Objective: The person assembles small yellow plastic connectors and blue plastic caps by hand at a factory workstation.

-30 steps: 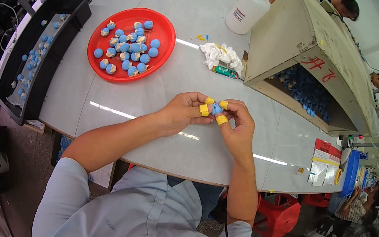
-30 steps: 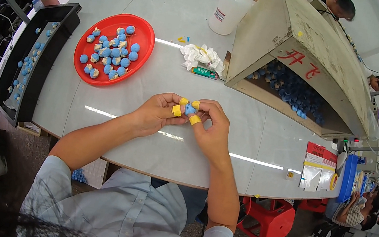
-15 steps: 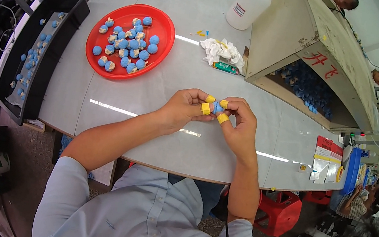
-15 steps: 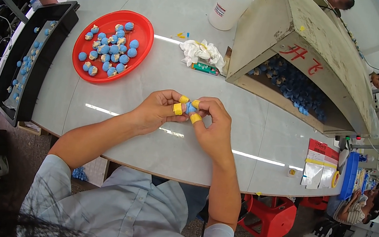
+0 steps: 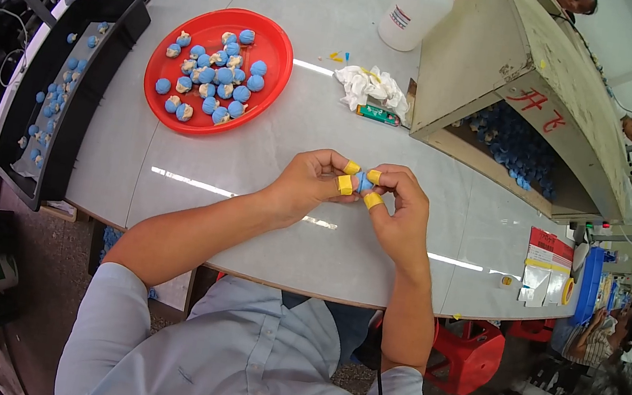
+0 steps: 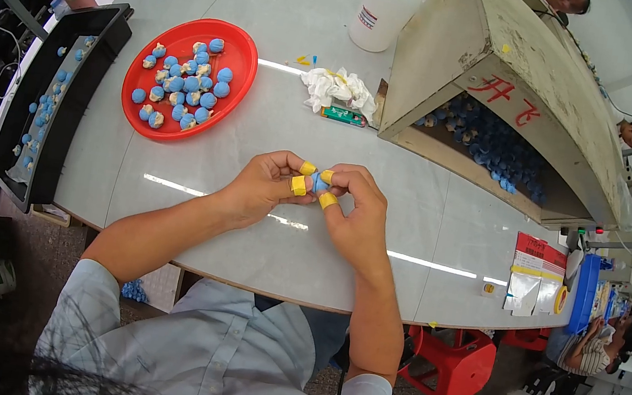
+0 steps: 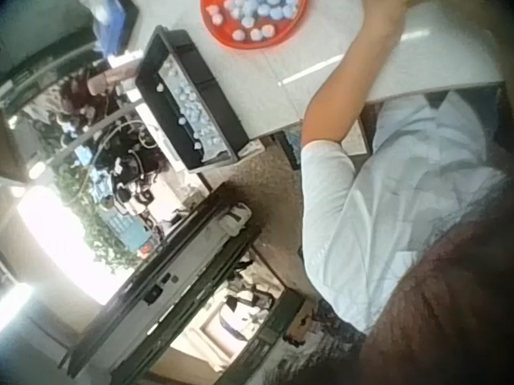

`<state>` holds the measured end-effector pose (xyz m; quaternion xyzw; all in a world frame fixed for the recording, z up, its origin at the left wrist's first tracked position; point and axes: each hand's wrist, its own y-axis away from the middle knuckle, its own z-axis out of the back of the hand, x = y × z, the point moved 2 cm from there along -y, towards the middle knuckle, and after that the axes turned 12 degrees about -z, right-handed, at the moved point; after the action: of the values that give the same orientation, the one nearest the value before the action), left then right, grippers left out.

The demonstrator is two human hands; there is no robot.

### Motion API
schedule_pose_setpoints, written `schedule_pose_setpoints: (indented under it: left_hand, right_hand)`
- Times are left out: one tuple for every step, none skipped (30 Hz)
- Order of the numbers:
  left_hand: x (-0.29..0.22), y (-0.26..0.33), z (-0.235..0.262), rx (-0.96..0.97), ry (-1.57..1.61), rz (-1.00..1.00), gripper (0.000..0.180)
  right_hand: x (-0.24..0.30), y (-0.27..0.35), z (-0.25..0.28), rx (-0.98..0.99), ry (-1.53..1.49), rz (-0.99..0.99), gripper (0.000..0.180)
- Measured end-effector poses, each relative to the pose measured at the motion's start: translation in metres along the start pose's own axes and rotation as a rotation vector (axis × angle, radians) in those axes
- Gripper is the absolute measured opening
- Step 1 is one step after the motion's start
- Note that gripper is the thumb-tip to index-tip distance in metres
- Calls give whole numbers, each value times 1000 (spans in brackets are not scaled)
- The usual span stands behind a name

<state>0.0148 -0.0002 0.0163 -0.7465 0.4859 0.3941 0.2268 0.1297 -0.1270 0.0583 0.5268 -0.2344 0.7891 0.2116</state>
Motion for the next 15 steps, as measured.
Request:
schedule_pose_setpoints:
  left_hand:
    - [0, 0, 0, 0, -1, 0, 25]
    - [0, 0, 1, -6, -2, 1, 25]
    - [0, 0, 2, -14, -4, 2, 25]
    - [0, 1, 3, -16, -6, 0, 25]
    - [1, 1, 4, -19, 21, 15, 25]
    - [1, 1, 3, -18, 50, 32, 25]
    - [1, 1, 3, -16, 50, 32, 25]
    - [-1, 1, 2, -8, 56, 38, 23]
    - [-1, 1, 0, 0, 63, 44, 20]
    - [0, 0, 0, 2, 64, 44, 20]
    - [1, 0, 0, 9, 65, 30, 20]
    - [1, 1, 1, 13, 64, 16, 20]
    - [1, 1, 1, 11, 63, 15, 20]
    - [1, 1, 1, 8, 68, 27, 20]
    - [0, 1, 1, 6, 74, 38, 20]
  right_hand:
    - [-2, 0, 0, 3, -35, -32, 25]
    - [-2, 0, 0, 5, -69, -63, 25]
    - [-2, 0, 0, 6, -71, -62, 25]
    - [-1, 1, -1, 30, -43, -59, 25]
    - [-1, 1, -2, 54, -14, -57, 24]
    - [-1, 1, 0, 52, -13, -56, 24]
    - [-3, 0, 2, 60, -61, -71, 23]
    - [-4, 0, 3, 68, -109, -84, 23]
    - [-4, 0, 3, 67, -108, -84, 23]
    - [-5, 0, 3, 59, -145, -160, 23]
    - [-6, 0, 3, 51, -182, -236, 22]
    - [-7, 1, 3, 53, -183, -236, 22]
    - [-8, 1, 3, 58, -173, -219, 23]
    - [-8, 1, 2, 62, -162, -201, 23]
    - [-8, 1, 1, 63, -162, -201, 23]
